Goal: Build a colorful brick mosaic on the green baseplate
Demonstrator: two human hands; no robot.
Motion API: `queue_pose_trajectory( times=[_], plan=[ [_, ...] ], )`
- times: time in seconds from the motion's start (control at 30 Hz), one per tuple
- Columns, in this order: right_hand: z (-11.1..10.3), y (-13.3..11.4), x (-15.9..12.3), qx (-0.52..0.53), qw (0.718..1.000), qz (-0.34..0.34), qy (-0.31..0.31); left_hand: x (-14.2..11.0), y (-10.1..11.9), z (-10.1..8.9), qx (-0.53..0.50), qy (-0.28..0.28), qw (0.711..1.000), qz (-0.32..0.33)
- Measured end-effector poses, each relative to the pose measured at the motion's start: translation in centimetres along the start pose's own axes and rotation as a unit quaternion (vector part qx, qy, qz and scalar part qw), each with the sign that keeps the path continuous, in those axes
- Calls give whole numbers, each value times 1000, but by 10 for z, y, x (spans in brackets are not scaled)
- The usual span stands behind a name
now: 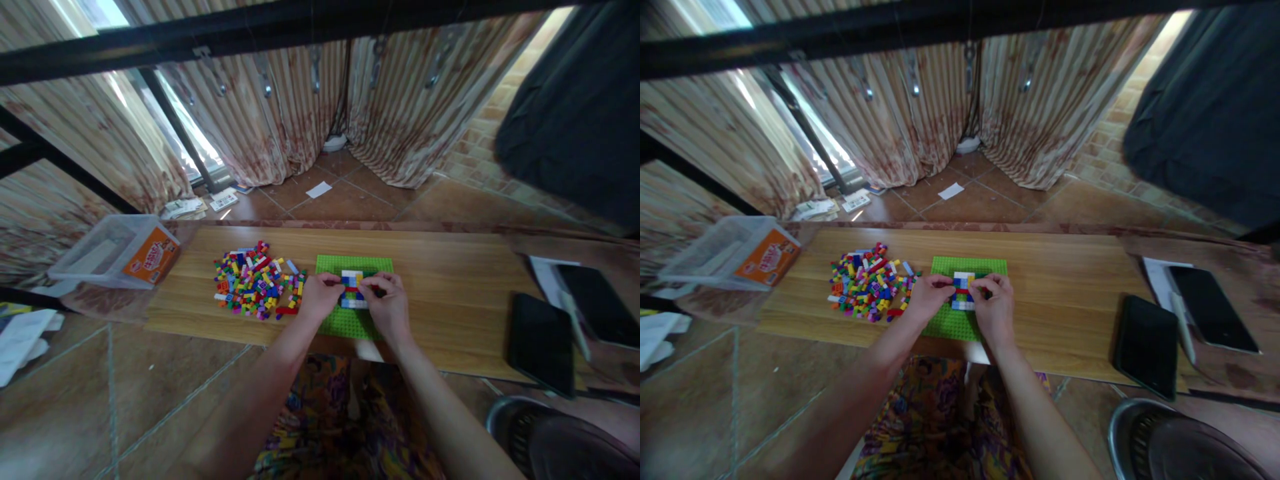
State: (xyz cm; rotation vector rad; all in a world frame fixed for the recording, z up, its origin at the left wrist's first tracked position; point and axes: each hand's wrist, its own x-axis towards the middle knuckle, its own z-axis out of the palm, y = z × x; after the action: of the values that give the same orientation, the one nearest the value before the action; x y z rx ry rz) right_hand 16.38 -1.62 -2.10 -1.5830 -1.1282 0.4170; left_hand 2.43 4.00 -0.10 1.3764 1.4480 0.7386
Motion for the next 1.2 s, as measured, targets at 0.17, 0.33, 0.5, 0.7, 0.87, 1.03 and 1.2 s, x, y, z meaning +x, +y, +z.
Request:
queue_pose_trajectory(
  times=[0.17, 0.33, 0.5, 0.7, 0.87, 1.03, 1.2],
  plan=[
    [-1, 1, 3, 1, 1000, -2, -10, -5, 5, 1, 25, 8, 1000, 8],
    [-15, -2, 4, -5, 1000, -28, -8, -36, 6, -14, 67, 63, 992, 91],
    [-39, -4, -18, -3, 999, -36, 33, -74, -18, -67, 194, 121, 965, 130],
    [-43, -6, -54, 20, 1000, -1, 12, -78, -45, -106, 393, 113, 896, 170],
    [-42, -9, -64, 29, 999, -15, -4, -67, -53, -106, 437, 104, 867, 216],
    [-43, -11, -68, 32, 999, 0, -14, -58, -54, -112, 421, 117, 860, 263],
    [-35, -26, -75, 37, 998, 17, -54, -67, -40, -98, 340, 132, 875, 318]
  ],
)
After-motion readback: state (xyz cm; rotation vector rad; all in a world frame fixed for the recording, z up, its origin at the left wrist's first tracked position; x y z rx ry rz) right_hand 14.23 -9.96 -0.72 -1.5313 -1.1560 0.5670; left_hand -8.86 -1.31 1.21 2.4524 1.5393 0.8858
